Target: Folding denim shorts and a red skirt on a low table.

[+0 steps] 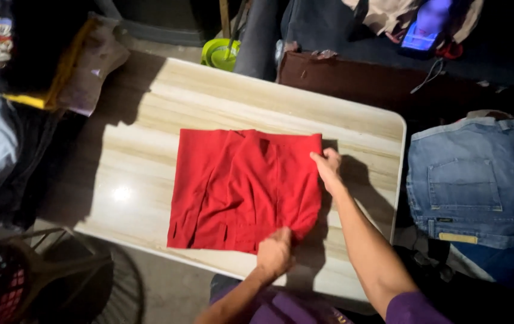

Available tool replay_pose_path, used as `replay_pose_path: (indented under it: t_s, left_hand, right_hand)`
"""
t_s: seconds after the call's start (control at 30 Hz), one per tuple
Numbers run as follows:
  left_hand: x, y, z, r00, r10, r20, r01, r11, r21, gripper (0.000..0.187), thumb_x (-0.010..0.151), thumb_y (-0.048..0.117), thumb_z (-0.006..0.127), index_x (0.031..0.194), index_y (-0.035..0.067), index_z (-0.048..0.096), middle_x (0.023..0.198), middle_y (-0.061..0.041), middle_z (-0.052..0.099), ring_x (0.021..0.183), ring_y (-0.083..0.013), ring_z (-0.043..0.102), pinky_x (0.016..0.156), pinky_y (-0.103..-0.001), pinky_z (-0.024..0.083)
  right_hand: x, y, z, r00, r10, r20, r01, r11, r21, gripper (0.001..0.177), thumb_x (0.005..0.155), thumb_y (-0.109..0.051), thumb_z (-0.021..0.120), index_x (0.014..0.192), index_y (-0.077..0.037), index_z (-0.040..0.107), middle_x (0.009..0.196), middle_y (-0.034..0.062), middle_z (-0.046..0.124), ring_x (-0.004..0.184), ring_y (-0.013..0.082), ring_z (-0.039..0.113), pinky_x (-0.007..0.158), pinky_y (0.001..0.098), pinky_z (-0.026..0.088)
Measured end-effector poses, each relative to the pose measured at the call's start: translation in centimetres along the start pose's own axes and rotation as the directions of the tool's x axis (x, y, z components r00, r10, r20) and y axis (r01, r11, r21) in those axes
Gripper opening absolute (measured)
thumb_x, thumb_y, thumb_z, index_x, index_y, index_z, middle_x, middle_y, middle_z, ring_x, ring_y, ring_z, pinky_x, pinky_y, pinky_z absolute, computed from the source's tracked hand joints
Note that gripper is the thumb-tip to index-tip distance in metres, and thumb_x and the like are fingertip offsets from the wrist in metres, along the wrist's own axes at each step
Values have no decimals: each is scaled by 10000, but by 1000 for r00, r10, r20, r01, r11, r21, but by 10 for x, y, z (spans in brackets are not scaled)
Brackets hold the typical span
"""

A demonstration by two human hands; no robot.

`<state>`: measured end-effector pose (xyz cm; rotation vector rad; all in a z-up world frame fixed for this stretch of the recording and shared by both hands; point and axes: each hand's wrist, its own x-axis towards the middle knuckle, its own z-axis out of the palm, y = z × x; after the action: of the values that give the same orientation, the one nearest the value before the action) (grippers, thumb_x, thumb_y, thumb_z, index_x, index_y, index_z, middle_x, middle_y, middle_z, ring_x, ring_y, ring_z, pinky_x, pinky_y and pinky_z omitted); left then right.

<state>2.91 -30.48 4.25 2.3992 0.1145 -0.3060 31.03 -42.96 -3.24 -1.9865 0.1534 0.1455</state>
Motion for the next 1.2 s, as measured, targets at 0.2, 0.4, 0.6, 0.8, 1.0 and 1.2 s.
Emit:
replay_pose_path:
  t_s: [0.2, 0.4, 0.6, 0.8, 1.0, 1.2]
  left_hand:
    - [-27, -47, -20, 837, -456, -303, 120, 693, -710, 176, 936, 136, 666, 1087, 48, 686, 720, -91, 651, 687, -205, 616, 607, -333, 518]
    - [-67, -140, -31, 785, -538, -306, -110, 365, -924, 179, 919, 31, 648, 1091, 3, 688, 803, -38, 666, 700, -114, 626, 634, -269, 527]
    - [-73, -239, -26, 521, -853, -31, -183, -76, -980, 283, 941, 99, 622, 1223, 104, 634, 838, -62, 609, 584, -124, 521, 493, -320, 476]
    - [-93, -188, -136, 441, -896, 59, 324, 97, -941, 258, 946, 326, 650, 1031, 90, 711, 834, -66, 732, 581, -159, 611, 495, -320, 476]
    - [-98, -235, -92, 597, -782, -179, 442, 506, -741, 397, 875, 416, 651, 836, 29, 728, 686, -88, 743, 661, -203, 698, 666, -354, 551]
    - [-110, -235, -122, 600, -799, 28, 722, 526, -448, 386, 834, 457, 685, 1006, 113, 726, 941, -155, 748, 971, -356, 708, 862, -472, 536]
  right_hand:
    - [-12, -69, 50, 991, -114, 77, 98, 979, 181, 240, 832, -188, 806, 810, -3, 655, 767, 25, 643, 709, 113, 561, 639, 327, 475]
    - [-53, -170, 136, 944, -245, 220, 182, 946, 270, 135, 819, -132, 769, 821, -46, 666, 763, -11, 660, 699, 69, 585, 634, 287, 493]
    - [-91, -198, 225, 838, -223, 498, -7, 908, 419, 192, 917, -204, 712, 1003, -32, 701, 933, 55, 749, 829, 172, 746, 725, 320, 610]
    - [-153, -154, 195, 728, -663, 174, 679, 661, -319, 434, 900, -269, 741, 1291, -95, 671, 1422, 227, 598, 1319, 417, 566, 1121, 501, 447]
    - [-198, -116, 178, 780, -551, 298, 620, 616, -486, 802, 852, -425, 756, 1538, -148, 446, 1621, 260, 286, 1456, 466, 335, 1175, 609, 259]
    - [-205, -111, 174, 776, -429, 463, 631, 537, -559, 892, 806, -441, 757, 1569, -192, 369, 1639, 245, 261, 1494, 458, 263, 1204, 593, 204]
